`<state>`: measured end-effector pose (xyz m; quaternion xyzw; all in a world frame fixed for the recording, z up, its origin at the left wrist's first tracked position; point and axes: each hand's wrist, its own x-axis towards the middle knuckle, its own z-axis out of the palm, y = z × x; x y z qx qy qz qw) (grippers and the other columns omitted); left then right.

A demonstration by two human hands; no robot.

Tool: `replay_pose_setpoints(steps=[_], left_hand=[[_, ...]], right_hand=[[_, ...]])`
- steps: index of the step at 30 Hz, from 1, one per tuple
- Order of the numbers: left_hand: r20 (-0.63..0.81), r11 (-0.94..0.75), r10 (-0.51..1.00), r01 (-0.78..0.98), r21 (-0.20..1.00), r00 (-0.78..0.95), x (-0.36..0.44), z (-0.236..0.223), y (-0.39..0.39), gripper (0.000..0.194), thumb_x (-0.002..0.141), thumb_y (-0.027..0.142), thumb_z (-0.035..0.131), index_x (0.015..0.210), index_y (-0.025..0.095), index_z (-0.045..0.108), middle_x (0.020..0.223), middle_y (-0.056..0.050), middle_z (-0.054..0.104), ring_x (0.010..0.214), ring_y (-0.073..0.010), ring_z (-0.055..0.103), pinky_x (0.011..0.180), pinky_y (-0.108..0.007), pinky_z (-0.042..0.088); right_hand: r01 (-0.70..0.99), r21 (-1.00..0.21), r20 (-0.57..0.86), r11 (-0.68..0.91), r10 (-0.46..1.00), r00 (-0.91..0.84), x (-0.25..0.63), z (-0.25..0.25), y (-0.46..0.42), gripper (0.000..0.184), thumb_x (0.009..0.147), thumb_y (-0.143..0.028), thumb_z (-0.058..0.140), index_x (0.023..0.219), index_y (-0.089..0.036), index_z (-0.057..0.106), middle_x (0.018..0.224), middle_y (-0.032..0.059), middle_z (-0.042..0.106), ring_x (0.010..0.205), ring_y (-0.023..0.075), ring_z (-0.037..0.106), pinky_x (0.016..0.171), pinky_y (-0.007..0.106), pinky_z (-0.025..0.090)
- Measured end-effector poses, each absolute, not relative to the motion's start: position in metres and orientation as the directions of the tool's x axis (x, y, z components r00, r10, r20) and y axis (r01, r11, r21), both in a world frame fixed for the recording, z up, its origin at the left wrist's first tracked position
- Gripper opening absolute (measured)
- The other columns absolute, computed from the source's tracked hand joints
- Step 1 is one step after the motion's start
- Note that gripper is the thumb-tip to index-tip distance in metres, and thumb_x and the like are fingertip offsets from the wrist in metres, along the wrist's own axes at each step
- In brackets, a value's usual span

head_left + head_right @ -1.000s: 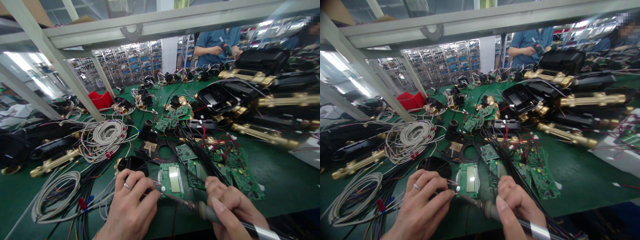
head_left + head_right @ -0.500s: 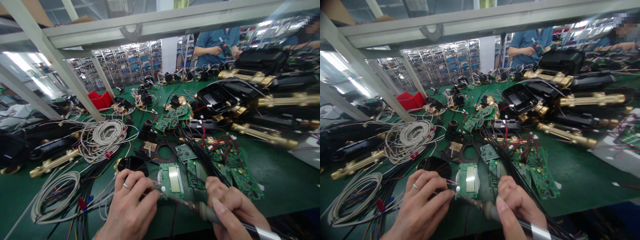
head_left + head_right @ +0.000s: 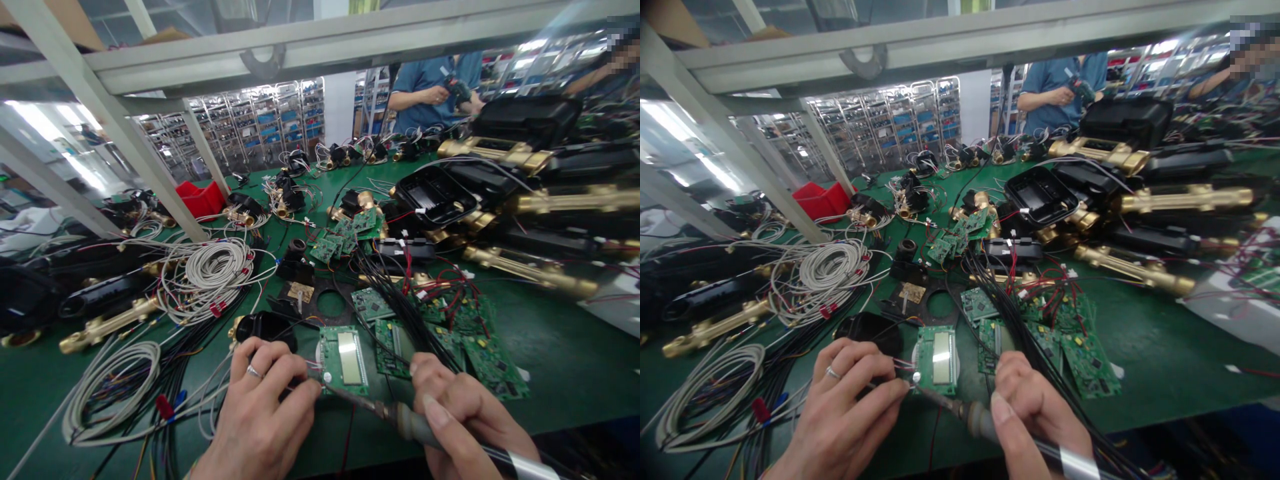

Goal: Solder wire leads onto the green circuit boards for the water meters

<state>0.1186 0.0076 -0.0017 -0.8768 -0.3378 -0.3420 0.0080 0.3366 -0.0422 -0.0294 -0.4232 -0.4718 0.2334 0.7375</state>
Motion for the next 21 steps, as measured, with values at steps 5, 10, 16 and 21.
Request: replay_pose_setpoints(steps=[5,10,16,21], left_hand=[[0.599,-0.776,0.585,0.594,0.214,0.548,0.119,-0.001,0.007,0.017,0.101,0.019,0.058,0.091,0.024,0.071,0.093,-0.002,0.071,0.096,-0.0219,0.055,0.1,-0.043,0.032],[0.608,-0.775,0.584,0.591,0.222,0.537,0.119,-0.001,0.007,0.016,0.101,0.019,0.059,0.093,0.023,0.071,0.094,-0.002,0.071,0.097,-0.022,0.054,0.1,-0.043,0.032],[0.61,-0.78,0.579,0.585,0.221,0.541,0.119,-0.003,0.008,0.017,0.102,0.018,0.058,0.092,0.023,0.071,0.092,-0.002,0.07,0.095,-0.0217,0.054,0.1,-0.043,0.032],[0.612,-0.786,0.573,0.576,0.223,0.545,0.118,-0.003,0.01,0.017,0.102,0.018,0.058,0.092,0.022,0.071,0.093,-0.003,0.07,0.097,-0.0222,0.053,0.1,-0.043,0.031]], right_hand=[[0.059,-0.838,0.503,0.542,0.726,0.469,0.337,-0.024,-0.042,0.035,0.093,-0.018,0.067,0.062,-0.02,0.05,0.056,-0.003,0.048,0.061,0.0155,0.052,0.075,0.038,0.045],[0.063,-0.841,0.498,0.537,0.725,0.475,0.337,-0.02,-0.043,0.039,0.093,-0.022,0.069,0.06,-0.02,0.049,0.053,-0.0038,0.047,0.059,0.0144,0.052,0.071,0.035,0.044],[0.041,-0.851,0.471,0.523,0.727,0.5,0.34,-0.018,-0.043,0.041,0.092,-0.025,0.073,0.059,-0.02,0.051,0.052,-0.0037,0.047,0.057,0.0144,0.051,0.069,0.035,0.045],[0.023,-0.832,0.489,0.554,0.713,0.502,0.346,-0.021,-0.043,0.039,0.092,-0.027,0.074,0.061,-0.021,0.051,0.052,-0.0057,0.048,0.055,0.0129,0.05,0.082,0.038,0.048]])
